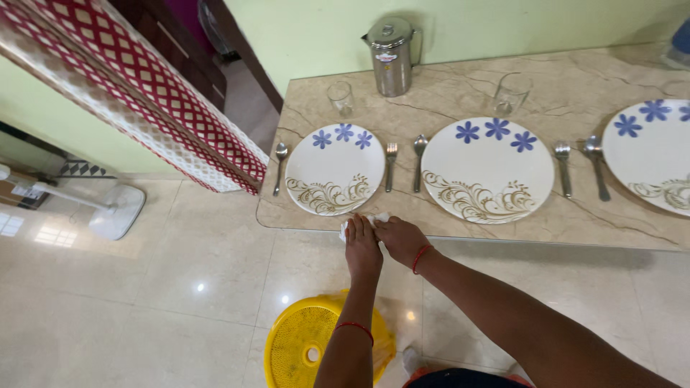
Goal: The person wipes a dining table surface with a white cloth, moving around plates, glasses, and cutlery. They repeatedly wipe different sections of the table, including areas near the wall and between place settings, then briefly adjust the plates before continuing to wipe.
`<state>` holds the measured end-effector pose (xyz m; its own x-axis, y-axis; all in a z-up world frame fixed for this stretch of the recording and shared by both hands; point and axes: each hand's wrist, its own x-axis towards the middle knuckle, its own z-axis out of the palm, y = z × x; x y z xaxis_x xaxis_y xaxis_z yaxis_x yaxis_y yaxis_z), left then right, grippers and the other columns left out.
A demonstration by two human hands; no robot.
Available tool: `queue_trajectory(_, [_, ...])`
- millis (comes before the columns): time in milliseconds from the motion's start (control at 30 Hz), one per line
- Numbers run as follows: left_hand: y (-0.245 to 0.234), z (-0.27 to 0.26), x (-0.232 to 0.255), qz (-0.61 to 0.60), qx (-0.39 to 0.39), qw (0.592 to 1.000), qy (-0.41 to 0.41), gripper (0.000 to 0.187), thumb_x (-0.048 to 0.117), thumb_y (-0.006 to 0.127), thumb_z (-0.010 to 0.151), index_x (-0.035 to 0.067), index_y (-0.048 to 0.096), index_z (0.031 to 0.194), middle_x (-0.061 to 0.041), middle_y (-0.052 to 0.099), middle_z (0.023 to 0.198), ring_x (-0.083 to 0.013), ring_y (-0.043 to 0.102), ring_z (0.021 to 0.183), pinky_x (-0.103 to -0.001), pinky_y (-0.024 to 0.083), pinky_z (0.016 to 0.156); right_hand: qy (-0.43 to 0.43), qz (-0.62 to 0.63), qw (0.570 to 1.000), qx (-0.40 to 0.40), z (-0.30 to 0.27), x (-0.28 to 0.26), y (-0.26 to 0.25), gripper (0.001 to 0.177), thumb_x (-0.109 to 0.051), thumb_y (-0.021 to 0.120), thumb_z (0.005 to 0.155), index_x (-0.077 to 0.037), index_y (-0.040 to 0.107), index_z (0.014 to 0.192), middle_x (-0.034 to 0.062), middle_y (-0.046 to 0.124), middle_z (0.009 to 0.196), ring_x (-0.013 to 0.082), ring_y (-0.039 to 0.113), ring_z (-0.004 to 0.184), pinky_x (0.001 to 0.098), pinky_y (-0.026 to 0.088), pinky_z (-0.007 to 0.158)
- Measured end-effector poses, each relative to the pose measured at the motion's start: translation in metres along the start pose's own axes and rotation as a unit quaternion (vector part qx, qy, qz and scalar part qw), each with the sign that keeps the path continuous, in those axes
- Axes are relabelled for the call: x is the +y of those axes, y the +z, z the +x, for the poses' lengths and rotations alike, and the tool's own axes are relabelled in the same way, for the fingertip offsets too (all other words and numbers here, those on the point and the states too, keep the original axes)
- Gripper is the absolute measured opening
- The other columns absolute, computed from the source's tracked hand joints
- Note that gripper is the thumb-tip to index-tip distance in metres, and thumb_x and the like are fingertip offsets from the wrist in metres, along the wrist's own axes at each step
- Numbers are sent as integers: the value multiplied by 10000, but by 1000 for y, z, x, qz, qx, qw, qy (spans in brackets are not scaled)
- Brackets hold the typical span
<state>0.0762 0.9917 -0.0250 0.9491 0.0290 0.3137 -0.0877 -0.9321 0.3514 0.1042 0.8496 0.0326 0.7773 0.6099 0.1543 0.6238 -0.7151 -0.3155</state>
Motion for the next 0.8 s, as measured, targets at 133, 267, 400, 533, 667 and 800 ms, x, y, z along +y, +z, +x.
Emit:
queue_trajectory(133, [10, -18, 40, -24, 30, 997, 72, 450, 54, 588, 925, -31, 584, 1367, -212, 527, 1492, -416, 458, 1413, -469, 404, 1164, 10, -15, 1000, 13, -43, 34, -19, 321, -15, 611, 843, -176, 730, 1093, -28, 671, 1326, 231, 634, 1063, 356, 587, 835])
queue_trajectory(267, [4, -30, 87, -27, 39, 992, 120, 421, -3, 581, 863, -10, 664, 1276, -171, 618, 1344, -384, 563, 1281, -469, 492, 1025, 32, -25, 999, 12, -82, 67, -30, 343, -31, 616, 857, -176, 722, 1150, -16, 666, 1334, 229, 634, 1060, 352, 579, 857])
queue_trajectory(400, [6, -23, 137, -17, 15, 989, 148, 313, 42, 609, 888, -8, 675, 1190, -153, 644, 1251, -370, 600, 1228, -465, 508, 989, 23, -35, 998, 44, -116, 97, -46, 319, -39, 629, 845, -160, 726, 1124, -8, 679, 1299, 229, 631, 1073, 352, 562, 898])
queue_trajectory(533, [20, -25, 184, -2, -28, 984, 175, 286, 45, 605, 890, -23, 680, 1158, -162, 645, 1241, -376, 600, 1234, -460, 516, 1009, 48, -38, 998, 36, -156, 122, -75, 326, -64, 658, 849, -156, 718, 1157, -30, 690, 1266, 233, 616, 957, 347, 549, 866])
queue_trajectory(667, [49, -28, 233, 24, 3, 974, 227, 357, 63, 606, 871, -65, 669, 1199, -223, 646, 1291, -390, 612, 1211, -475, 499, 1058, 61, -48, 995, 58, -198, 154, -102, 343, -118, 711, 846, -172, 717, 1185, -47, 696, 1280, 232, 577, 830, 337, 542, 794])
queue_trajectory(800, [78, -29, 282, 28, 4, 962, 270, 366, 78, 603, 892, -92, 662, 1210, -256, 644, 1328, -401, 615, 1242, -479, 485, 1072, 59, -99, 990, 86, -242, 191, -120, 353, -191, 756, 820, -177, 722, 1171, -40, 696, 1311, 208, 571, 813, 367, 523, 785])
